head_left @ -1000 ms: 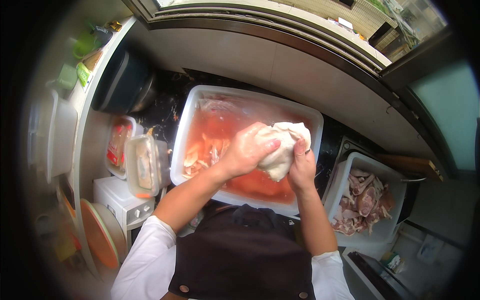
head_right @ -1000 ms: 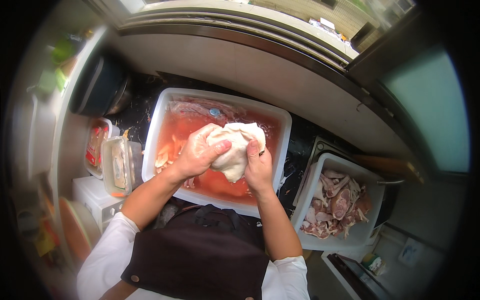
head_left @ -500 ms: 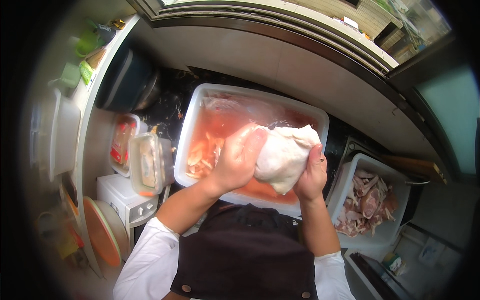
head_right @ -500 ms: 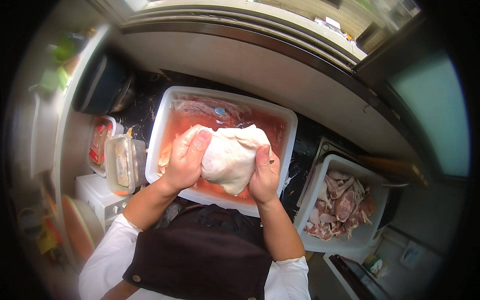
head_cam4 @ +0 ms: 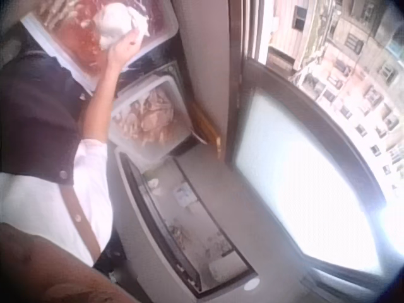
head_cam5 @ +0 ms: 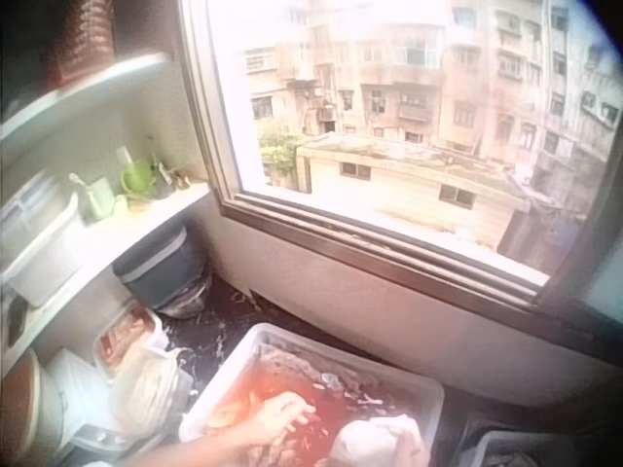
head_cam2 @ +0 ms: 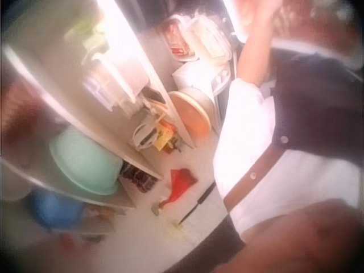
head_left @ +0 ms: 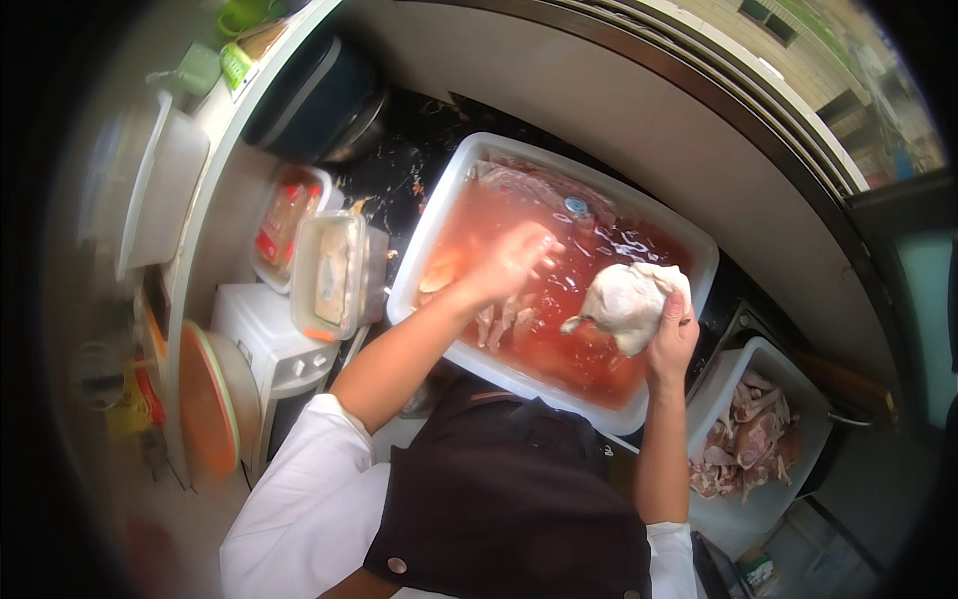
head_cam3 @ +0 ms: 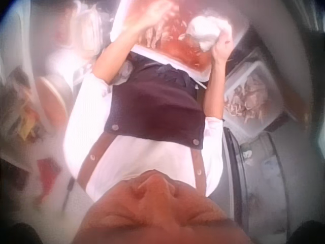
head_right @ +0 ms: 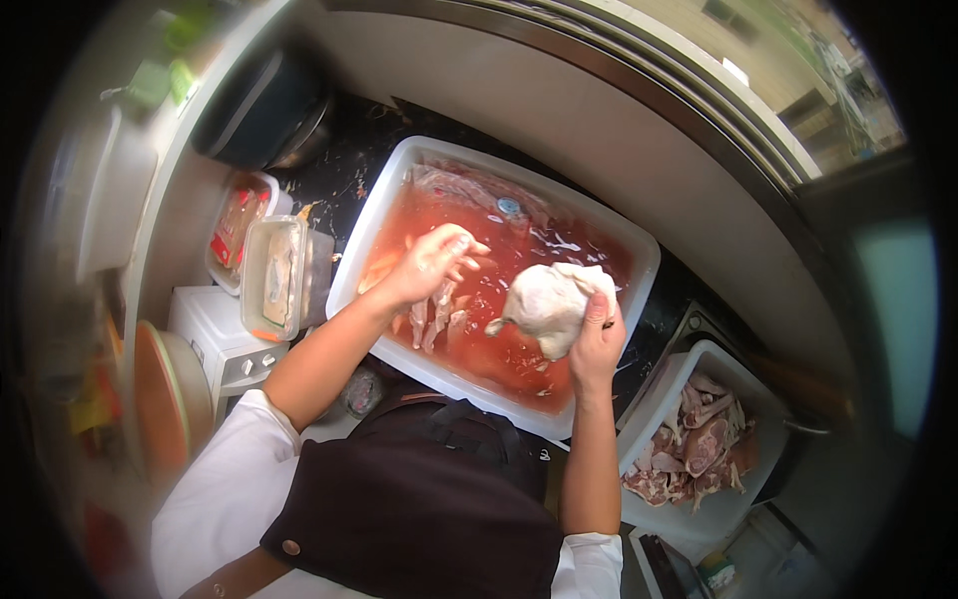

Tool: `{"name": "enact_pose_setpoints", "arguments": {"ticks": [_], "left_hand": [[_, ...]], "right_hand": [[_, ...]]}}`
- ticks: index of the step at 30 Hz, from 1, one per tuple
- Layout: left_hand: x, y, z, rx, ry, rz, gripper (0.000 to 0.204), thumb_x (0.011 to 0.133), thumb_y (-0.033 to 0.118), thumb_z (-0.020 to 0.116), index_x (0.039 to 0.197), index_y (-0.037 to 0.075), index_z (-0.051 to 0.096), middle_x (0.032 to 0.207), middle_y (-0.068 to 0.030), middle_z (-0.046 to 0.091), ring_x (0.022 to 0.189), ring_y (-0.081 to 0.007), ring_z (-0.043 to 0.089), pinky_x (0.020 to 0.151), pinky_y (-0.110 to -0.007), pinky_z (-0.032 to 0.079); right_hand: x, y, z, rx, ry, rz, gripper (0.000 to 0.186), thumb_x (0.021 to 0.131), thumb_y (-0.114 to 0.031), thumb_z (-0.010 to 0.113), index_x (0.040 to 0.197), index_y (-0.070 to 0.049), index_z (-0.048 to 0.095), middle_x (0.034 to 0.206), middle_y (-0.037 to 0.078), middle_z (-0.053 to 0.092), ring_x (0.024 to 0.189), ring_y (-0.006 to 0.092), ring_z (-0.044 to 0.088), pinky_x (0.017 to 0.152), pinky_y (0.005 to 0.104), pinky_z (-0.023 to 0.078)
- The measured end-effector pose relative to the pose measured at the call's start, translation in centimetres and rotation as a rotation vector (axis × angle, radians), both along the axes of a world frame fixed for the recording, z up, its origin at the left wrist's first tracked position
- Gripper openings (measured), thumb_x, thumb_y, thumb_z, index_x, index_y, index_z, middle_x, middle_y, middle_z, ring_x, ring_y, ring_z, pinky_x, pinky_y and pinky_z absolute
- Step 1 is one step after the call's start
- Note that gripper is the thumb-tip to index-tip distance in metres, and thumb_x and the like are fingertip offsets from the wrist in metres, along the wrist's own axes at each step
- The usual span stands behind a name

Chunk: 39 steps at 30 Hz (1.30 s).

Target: The person removes meat from a cooked chicken leg using a small knife. They repeatedly cut and pull the meat away from the bone, placing the separated meat into a container of reddish liquid and the bones into a separate bin.

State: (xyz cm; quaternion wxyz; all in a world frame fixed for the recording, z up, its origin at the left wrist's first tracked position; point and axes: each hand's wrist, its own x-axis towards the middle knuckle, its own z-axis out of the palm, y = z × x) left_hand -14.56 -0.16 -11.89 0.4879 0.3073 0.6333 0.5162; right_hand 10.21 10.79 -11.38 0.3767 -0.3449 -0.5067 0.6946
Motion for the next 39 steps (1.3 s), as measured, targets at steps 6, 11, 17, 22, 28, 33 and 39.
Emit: {"name": "enact_pose_setpoints", "arguments": {"ticks": [6,11,17,22,28,33,39], "left_hand": [[-7.5,-9.3,-8.3,-0.484,0.594,0.176,0.043,0.092,0.022,0.066,0.128,0.000,0.056,0.125,-0.0195,0.064,0.114,-0.0289,0.063,0.093,-0.036,0.051],[-6.8,-8.6,-8.4,-0.691,0.708,-0.052,0.078,0.075,0.035,0.079,0.138,0.001,0.051,0.136,-0.0326,0.053,0.121,-0.0428,0.059,0.105,-0.044,0.046],[-6.9,-4.7,-6.8,-0.848,0.540,-0.345,0.069,0.072,0.036,0.080,0.129,0.004,0.060,0.137,-0.0322,0.051,0.122,-0.0423,0.057,0.104,-0.045,0.045],[-3.3,-3.8,-8.3,-0.554,0.965,-0.195,0.046,0.070,0.034,0.078,0.099,0.000,0.065,0.109,-0.0232,0.062,0.108,-0.0395,0.058,0.099,-0.050,0.043],[-4.6,-1.8,-6.4,-0.459,0.391,-0.067,0.044,0.073,0.032,0.080,0.096,-0.001,0.062,0.098,-0.0206,0.067,0.093,-0.0322,0.067,0.082,-0.041,0.051],[-5.5,0.2,-1.9,-0.443,0.611,-0.028,0.043,0.074,0.029,0.079,0.100,-0.003,0.067,0.097,-0.0216,0.071,0.092,-0.0282,0.070,0.082,-0.039,0.053],[-4.1,2.8,-0.3,-0.281,0.236,0.154,0.023,0.086,0.023,0.069,0.086,0.000,0.070,0.082,-0.0085,0.073,0.070,-0.0156,0.068,0.062,-0.029,0.054]], "right_hand": [[2.8,1.6,-6.5,0.030,-0.384,-0.078,0.042,0.108,-0.033,0.049,0.122,0.005,0.061,0.111,0.010,0.070,0.100,0.0155,0.064,0.091,0.0307,0.051],[3.1,2.7,-8.6,0.131,-0.634,0.015,0.038,0.107,-0.031,0.052,0.116,0.004,0.065,0.098,0.011,0.070,0.092,0.0157,0.064,0.083,0.0330,0.051],[2.4,1.5,-8.4,0.287,-0.841,-0.047,0.034,0.105,-0.026,0.054,0.116,0.004,0.063,0.096,0.017,0.070,0.090,0.0269,0.067,0.083,0.0371,0.051],[1.8,-0.3,-6.5,0.389,-0.825,-0.148,0.028,0.103,-0.019,0.055,0.116,0.004,0.062,0.104,0.021,0.069,0.094,0.0329,0.067,0.085,0.0380,0.052],[-1.1,-3.9,-3.7,0.408,-0.656,0.001,0.022,0.099,-0.014,0.058,0.112,0.002,0.064,0.103,0.019,0.067,0.094,0.0332,0.067,0.083,0.0388,0.052],[-6.5,-6.7,-1.6,0.529,-0.618,0.348,0.047,0.091,-0.023,0.071,0.130,0.000,0.056,0.121,0.021,0.064,0.095,0.0342,0.069,0.085,0.0411,0.054],[-11.2,-6.6,-2.2,0.625,-0.863,0.400,0.093,0.080,-0.026,0.080,0.155,-0.005,0.029,0.129,0.021,0.061,0.097,0.0396,0.069,0.084,0.0454,0.055]]}}
